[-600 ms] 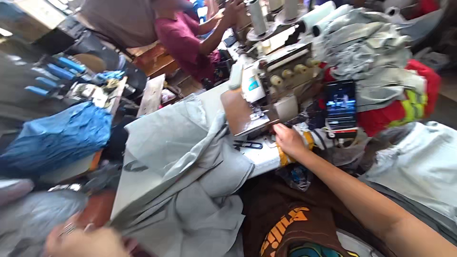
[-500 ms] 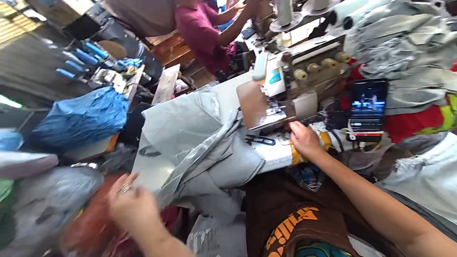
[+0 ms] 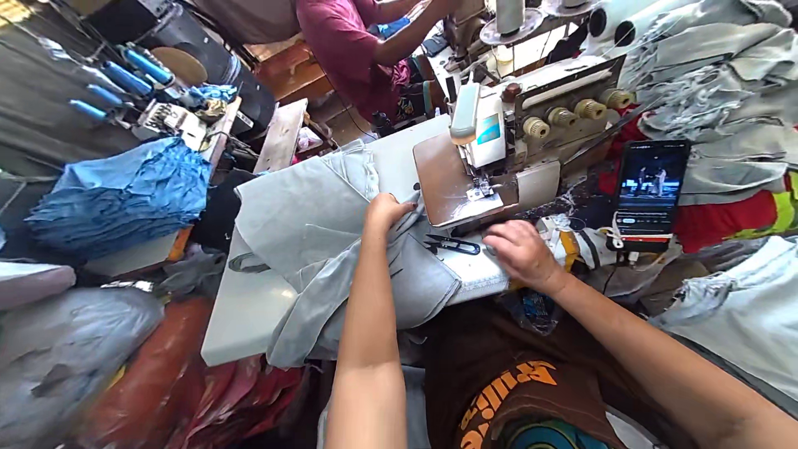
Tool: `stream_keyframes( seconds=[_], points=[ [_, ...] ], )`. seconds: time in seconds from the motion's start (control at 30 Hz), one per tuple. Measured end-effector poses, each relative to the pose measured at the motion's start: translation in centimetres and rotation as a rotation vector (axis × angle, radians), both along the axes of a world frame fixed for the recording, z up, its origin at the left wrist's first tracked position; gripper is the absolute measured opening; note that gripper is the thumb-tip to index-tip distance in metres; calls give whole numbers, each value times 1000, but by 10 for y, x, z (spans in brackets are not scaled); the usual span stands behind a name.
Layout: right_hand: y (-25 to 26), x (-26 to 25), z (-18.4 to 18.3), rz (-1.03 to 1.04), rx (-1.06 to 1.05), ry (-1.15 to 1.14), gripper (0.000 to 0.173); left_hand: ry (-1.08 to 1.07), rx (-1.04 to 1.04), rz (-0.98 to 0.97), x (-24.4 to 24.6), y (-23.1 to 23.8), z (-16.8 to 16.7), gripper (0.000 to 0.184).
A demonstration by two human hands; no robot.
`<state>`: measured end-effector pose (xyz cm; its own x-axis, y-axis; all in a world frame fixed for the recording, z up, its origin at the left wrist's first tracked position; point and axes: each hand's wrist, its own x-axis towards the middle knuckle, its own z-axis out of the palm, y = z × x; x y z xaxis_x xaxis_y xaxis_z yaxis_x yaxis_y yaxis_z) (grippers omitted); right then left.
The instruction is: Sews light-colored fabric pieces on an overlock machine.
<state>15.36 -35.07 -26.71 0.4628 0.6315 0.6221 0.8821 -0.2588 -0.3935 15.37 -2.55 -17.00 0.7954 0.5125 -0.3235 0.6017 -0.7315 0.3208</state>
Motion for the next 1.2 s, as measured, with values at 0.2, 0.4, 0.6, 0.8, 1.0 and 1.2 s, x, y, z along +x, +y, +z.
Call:
stream_keyframes(
  seconds=[0.2, 0.4, 0.6, 0.8, 1.0, 1.2],
  points=[
    [32, -17, 2, 84, -191, -20, 27, -462, 21, 79, -32, -9, 47, 36],
    [39, -39, 7, -9, -119, -1, 15, -793, 75, 87, -107, 3, 129, 37],
    [62, -34, 25, -97, -230, 238, 23, -925, 272, -103, -152, -21, 213, 32],
    [55, -44, 89, 242, -40, 472, 41, -843, 554, -533, -199, -90, 279, 29],
    [44, -87, 230, 751, 482, 545, 64, -743, 603, -756, -202, -145, 276, 30],
    [61, -104, 243, 677, 361, 465, 14, -996, 227, -985, -190, -115, 312, 17]
  ],
)
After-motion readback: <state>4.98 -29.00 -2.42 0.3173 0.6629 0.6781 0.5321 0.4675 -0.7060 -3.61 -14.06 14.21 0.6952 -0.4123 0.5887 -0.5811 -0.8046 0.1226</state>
